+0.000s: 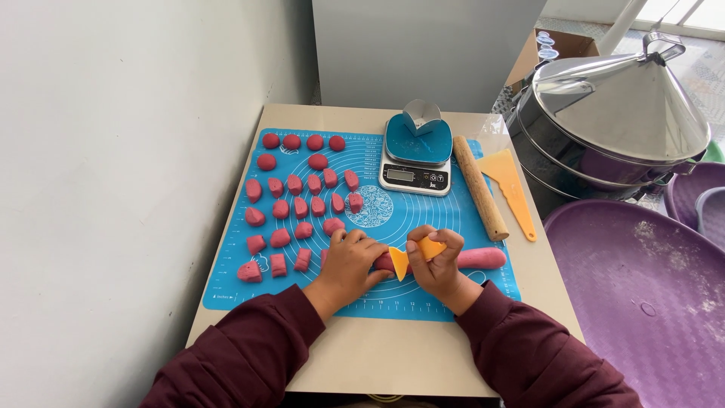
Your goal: Rolling a piece of pink dough into a long cylinder on a silicone mat and then cutting it into small pieces using a plastic scraper.
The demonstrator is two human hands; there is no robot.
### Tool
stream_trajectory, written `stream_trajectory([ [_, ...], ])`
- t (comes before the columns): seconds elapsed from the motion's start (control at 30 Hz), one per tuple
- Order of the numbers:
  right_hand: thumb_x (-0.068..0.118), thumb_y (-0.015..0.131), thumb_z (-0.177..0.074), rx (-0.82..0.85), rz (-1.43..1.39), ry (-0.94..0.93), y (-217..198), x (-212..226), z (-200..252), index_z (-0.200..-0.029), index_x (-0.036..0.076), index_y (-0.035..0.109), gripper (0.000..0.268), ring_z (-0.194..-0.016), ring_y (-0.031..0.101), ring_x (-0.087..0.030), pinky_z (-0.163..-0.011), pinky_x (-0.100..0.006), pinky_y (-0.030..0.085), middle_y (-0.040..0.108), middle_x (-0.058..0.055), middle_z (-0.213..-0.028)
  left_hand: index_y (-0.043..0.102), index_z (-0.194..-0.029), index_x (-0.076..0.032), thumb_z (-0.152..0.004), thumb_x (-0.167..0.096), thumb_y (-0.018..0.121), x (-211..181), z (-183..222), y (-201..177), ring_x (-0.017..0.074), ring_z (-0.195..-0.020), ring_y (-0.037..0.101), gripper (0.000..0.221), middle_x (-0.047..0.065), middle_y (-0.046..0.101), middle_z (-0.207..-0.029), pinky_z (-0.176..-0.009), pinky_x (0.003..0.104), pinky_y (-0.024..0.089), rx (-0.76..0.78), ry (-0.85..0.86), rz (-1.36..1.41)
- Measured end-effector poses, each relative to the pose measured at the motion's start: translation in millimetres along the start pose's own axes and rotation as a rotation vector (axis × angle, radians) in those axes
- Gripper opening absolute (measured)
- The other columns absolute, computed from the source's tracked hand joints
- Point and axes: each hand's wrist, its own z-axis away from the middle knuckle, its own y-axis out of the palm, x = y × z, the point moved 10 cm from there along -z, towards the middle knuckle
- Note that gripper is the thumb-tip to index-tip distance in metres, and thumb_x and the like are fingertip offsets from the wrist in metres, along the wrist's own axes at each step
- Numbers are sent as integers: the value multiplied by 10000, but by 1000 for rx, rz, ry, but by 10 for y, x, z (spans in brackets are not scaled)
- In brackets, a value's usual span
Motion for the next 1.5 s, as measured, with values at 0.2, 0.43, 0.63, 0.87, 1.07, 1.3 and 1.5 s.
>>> stream_trajectory([
  [0.2,-7,531,-978,8,-18,14,14,-35,28,-1191,159,281,367,-581,585,-122,-573,-208,569,595,-66,-832,736,-1168,-212,-889,-412,786,40,-20,38,185,-1063,610,347,4,758,-1014,-989,462,373,-1,5,-25],
  [0.43,1,526,-985,4,-35,5,19,-24,11,-1188,152,285,349,-576,576,-115,-562,-207,561,583,-66,-828,708,-1226,-184,-859,-411,801,121,8,-45,231,-1129,570,442,41,739,-1105,-947,464,420,69,11,-33],
  [0.63,-1,528,-982,4,-45,0,21,-21,16,-1197,144,285,356,-573,588,-126,-561,-210,567,590,-70,-826,694,-1219,-171,-925,-342,745,100,23,86,224,-1097,605,344,40,730,-1103,-921,423,443,92,60,-87],
  [0.87,7,521,-991,-15,-29,-7,4,3,-7,-1208,154,280,356,-591,581,-112,-588,-200,562,581,-61,-831,643,-1274,-147,-986,-303,675,91,27,70,214,-1076,640,329,49,730,-1095,-906,394,474,120,47,-92],
  [1.07,8,533,-984,-1,-26,10,38,-20,14,-1204,152,285,361,-586,573,-115,-579,-204,561,578,-57,-821,631,-1272,-141,-920,-309,752,36,26,-133,243,-1081,633,409,62,705,-1070,-900,414,502,114,22,15],
  [1.3,9,542,-976,-4,-6,17,39,-36,17,-1210,148,289,371,-594,577,-119,-588,-211,567,574,-54,-818,675,-1191,-136,-884,-234,793,47,31,-152,239,-1006,657,344,53,723,-980,-873,403,522,77,-8,63],
  [1.5,7,545,-973,-5,-1,20,40,-39,17,-1212,143,292,374,-595,577,-121,-588,-216,573,577,-50,-817,676,-1210,-129,-869,-152,791,45,40,-150,246,-980,673,361,71,753,-986,-882,402,544,43,-45,165],
])
